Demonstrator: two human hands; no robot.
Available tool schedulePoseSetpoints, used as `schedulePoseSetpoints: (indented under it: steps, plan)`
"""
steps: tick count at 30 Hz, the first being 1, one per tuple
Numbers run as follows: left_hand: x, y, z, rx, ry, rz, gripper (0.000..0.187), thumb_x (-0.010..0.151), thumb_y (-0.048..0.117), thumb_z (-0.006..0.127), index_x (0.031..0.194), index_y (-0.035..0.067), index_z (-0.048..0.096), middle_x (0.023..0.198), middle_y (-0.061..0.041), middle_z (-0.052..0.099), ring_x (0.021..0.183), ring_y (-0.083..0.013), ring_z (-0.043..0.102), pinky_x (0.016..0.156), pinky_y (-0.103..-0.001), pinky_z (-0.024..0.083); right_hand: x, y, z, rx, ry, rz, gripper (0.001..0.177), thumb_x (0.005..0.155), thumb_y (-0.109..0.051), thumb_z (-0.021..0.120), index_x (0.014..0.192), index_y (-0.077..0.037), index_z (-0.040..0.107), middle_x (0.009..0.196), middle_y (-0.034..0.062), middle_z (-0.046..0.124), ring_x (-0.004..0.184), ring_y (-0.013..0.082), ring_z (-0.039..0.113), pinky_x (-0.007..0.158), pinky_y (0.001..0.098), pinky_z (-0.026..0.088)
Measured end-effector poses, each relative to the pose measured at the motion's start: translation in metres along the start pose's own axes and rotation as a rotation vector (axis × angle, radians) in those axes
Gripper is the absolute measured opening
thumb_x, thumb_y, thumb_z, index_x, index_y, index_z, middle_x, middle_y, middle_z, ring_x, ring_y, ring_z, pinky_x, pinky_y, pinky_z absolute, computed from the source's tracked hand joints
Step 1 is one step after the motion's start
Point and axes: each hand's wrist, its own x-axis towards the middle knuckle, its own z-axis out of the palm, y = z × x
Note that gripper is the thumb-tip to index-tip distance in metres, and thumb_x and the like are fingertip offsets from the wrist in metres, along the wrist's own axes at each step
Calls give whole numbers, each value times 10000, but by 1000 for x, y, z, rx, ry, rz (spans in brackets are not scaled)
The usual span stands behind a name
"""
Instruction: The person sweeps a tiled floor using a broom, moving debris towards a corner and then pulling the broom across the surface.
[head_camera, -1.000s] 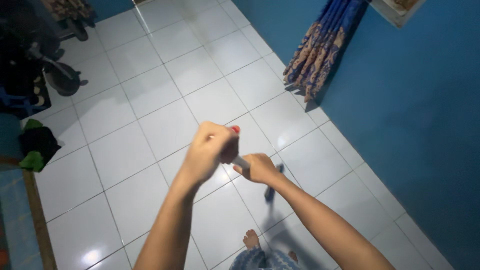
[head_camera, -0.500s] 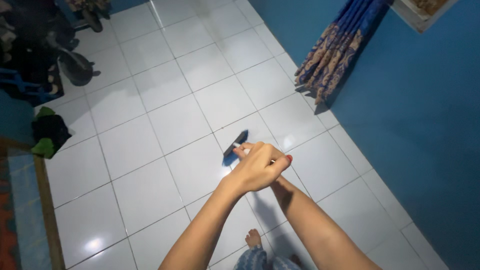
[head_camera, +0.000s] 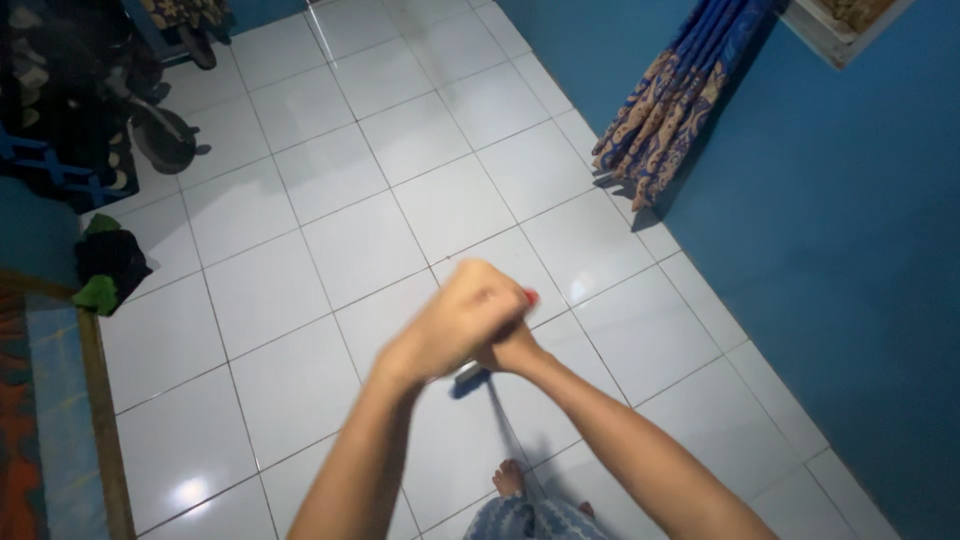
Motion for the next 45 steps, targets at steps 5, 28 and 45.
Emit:
schedulePoseSetpoints:
  steps: [5,28,45]
  plan:
    - [-2,-50,24,394,-55,-55,405,845,220,545,545,-14,406,482,-132,345,462,-204,299,475,-410,291,-6,5,4,492,-281,561,266,964,-329,664,995,-65,680,805,33,666,764,170,618,698,367,499]
    - [67,-64,20,-57,0,-17,447,912,200,527,518,10,434,487,-26,407,486,-90,373,445,-307,298,-37,33,-73,47,-233,677,260,894,-414,691,986,-180,757,810,18,706,813,183,667,751,376,528]
    - [64,-11,39,217,-130,148,348,877,219,550,640,-35,526,550,-116,466,520,-191,409,518,-367,369,1,48,-104,960,-33,342,175,978,-263,645,1039,-100,670,927,-28,668,860,70,611,771,300,537]
